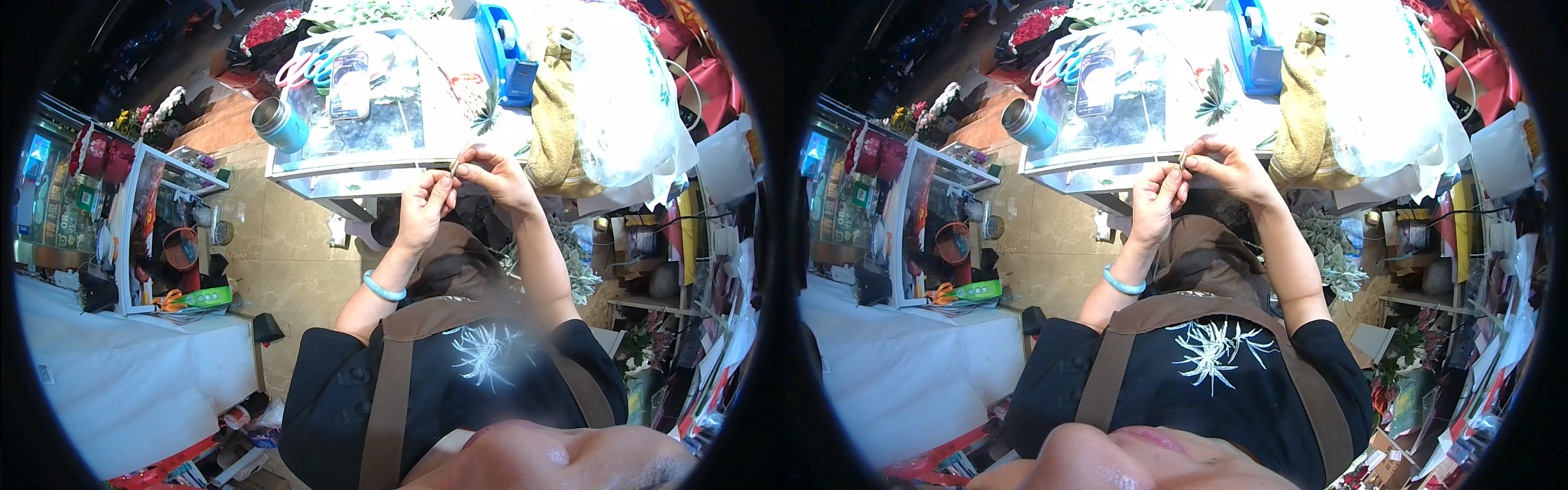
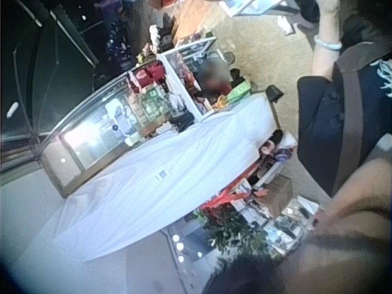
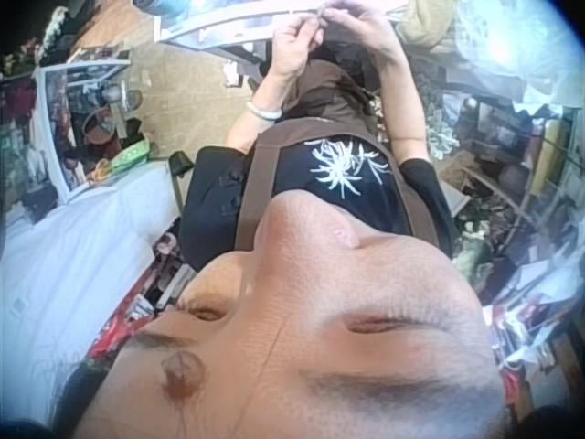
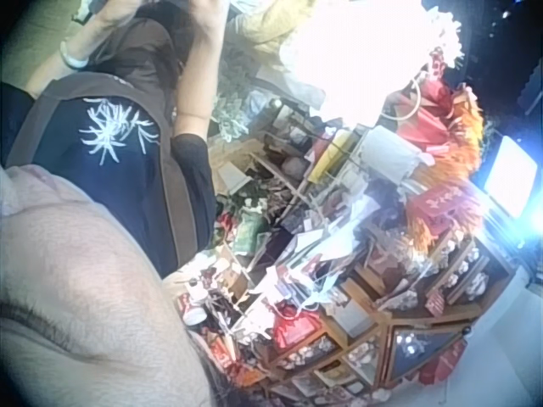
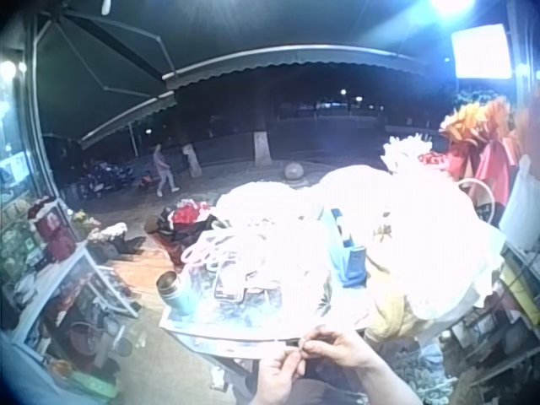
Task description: The person assembles small fan-shaped artificial foliage pieces by hand. They pick up each piece, wrap a thin wire around its base to secure it, and place the finished unit into a nearby container. The process repeats for several identical units.
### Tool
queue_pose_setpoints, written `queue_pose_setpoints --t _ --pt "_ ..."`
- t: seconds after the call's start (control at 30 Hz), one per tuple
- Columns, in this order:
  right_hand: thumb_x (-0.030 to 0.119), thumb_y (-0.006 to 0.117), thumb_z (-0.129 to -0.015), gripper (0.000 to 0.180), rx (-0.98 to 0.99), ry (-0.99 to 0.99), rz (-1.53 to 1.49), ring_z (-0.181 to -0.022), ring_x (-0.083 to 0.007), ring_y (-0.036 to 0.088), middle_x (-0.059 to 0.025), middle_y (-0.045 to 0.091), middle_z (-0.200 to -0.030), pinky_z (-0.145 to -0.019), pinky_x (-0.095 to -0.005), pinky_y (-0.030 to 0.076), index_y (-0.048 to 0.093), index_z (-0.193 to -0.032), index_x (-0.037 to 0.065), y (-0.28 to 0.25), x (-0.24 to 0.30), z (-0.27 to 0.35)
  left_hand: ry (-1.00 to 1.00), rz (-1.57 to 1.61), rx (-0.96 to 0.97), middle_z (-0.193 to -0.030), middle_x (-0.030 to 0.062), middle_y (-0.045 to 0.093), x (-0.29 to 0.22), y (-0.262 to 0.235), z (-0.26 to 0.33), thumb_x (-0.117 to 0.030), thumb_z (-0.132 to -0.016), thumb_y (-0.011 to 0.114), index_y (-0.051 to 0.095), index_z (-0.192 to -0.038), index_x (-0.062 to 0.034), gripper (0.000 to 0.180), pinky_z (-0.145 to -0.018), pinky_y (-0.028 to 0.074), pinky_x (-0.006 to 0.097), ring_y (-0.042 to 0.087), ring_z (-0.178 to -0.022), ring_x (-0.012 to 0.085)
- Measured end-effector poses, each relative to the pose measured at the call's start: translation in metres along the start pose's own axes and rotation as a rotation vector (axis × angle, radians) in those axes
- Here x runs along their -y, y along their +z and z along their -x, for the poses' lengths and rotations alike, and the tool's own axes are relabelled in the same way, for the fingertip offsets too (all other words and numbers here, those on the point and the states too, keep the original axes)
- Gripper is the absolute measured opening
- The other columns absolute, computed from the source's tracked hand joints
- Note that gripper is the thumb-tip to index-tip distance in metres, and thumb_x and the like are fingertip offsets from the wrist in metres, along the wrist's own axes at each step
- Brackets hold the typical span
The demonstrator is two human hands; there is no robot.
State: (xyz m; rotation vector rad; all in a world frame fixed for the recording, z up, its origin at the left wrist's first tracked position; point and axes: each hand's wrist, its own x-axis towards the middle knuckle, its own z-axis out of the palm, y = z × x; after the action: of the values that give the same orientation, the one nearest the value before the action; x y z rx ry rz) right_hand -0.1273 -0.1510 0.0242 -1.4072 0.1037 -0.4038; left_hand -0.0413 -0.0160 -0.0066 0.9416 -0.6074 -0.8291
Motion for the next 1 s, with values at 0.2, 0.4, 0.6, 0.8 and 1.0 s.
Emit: queue_pose_setpoints --t 0.2,0.4,0.6,0.8,1.0 --pt "0.012 0.061 -0.085 0.014 0.058 0.051 -0.084 -0.080 -0.0075 0.055 -0.0010 0.061 -0.086 -0.075 -0.0237 0.045 0.059 -0.092 0.000 -0.003 0.001 0.000 -0.079 0.113 0.108 -0.066 0.0006 0.055 0.000 -0.005 -0.002 -0.020 -0.092 0.053 0.058 -0.093 0.0001 0.020 -0.046 0.034 0.016 0.044 -0.051 0.0045" --pt "0.014 0.061 -0.085 0.016 0.023 0.005 0.143 -0.081 -0.0068 0.055 -0.0012 0.060 -0.086 -0.075 -0.0234 0.046 0.059 -0.093 0.000 -0.006 -0.001 -0.002 0.071 -0.278 0.077 -0.081 0.0012 0.061 -0.006 -0.014 -0.012 -0.011 -0.087 0.060 0.060 -0.097 0.0006 0.016 -0.069 0.044 0.020 0.054 -0.075 0.0062" --pt "0.011 0.058 -0.086 0.014 -0.015 0.003 0.251 -0.079 -0.0080 0.055 -0.0019 0.061 -0.084 -0.073 -0.0236 0.046 0.061 -0.090 -0.002 0.002 -0.005 -0.002 0.095 -0.702 0.078 -0.078 0.0036 0.063 -0.027 -0.019 -0.013 -0.006 -0.083 0.061 0.062 -0.090 0.0003 0.009 -0.062 0.046 0.023 0.057 -0.067 0.0082" --pt "0.008 0.058 -0.082 0.010 0.006 -0.091 0.531 -0.068 -0.0103 0.054 -0.0055 0.059 -0.072 -0.064 -0.0253 0.044 0.059 -0.084 -0.001 0.013 -0.002 -0.003 0.294 -1.212 0.225 -0.075 0.0119 0.059 -0.047 -0.024 -0.010 -0.007 -0.080 0.062 0.060 -0.090 -0.0016 0.012 -0.059 0.046 0.030 0.059 -0.064 0.0217" --pt "0.009 0.058 -0.082 0.011 0.028 -0.064 0.545 -0.067 -0.0106 0.053 -0.0064 0.059 -0.071 -0.062 -0.0262 0.044 0.059 -0.084 -0.002 0.016 -0.002 -0.002 0.352 -1.252 0.378 -0.074 0.0134 0.058 -0.052 -0.035 -0.016 -0.010 -0.081 0.060 0.058 -0.087 -0.0004 0.012 -0.060 0.045 0.035 0.058 -0.067 0.0271"
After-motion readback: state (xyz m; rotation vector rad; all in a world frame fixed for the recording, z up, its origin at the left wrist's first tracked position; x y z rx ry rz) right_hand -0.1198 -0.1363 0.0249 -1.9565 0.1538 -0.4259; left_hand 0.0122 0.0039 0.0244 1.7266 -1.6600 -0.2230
